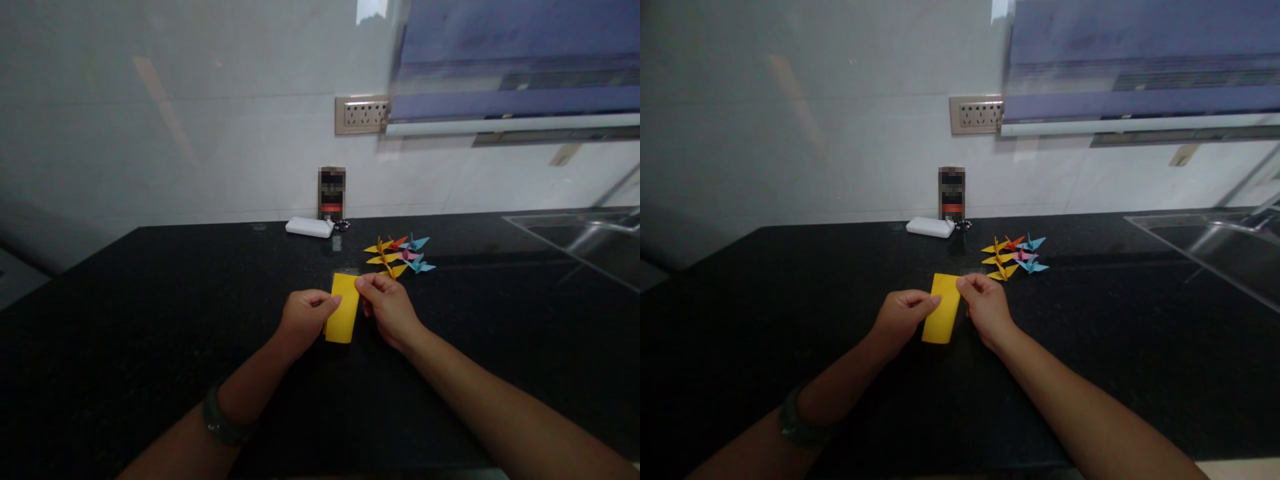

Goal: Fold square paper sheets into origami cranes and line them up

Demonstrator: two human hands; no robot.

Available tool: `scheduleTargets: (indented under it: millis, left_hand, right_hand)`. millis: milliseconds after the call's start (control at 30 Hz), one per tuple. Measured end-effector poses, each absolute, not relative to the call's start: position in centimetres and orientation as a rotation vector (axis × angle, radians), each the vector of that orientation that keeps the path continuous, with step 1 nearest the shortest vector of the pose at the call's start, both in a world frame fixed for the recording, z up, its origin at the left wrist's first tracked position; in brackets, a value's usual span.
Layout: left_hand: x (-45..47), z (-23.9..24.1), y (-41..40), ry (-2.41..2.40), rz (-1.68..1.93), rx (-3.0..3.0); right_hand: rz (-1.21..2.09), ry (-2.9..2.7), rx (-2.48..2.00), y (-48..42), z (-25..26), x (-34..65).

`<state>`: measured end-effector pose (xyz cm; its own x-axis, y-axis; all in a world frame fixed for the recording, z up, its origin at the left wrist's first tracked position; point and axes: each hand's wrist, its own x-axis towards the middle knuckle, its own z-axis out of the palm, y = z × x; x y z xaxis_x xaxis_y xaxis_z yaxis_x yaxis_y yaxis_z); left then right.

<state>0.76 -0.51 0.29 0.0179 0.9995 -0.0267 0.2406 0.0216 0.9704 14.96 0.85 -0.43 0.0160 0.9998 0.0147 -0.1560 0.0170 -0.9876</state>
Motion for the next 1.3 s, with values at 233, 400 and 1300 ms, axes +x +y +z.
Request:
scheduleTargets:
  millis: [233,400,1300]
  left_hand:
    - [0.7,0.3,-0.4,1.17,1.043,1.234]
    - [0.4,0.1,-0.2,1.187,1.082,1.297]
    - [0.5,0.1,-0.2,1.282,1.345,1.155]
  right_hand:
    - [1.298,-1.497,-1.152,0.7,0.0,15.5]
    - [1.232,-1.613,-1.147,0.5,-0.6,15.2]
    - [1.38,-1.498,-1.159,0.0,-0.9,14.6]
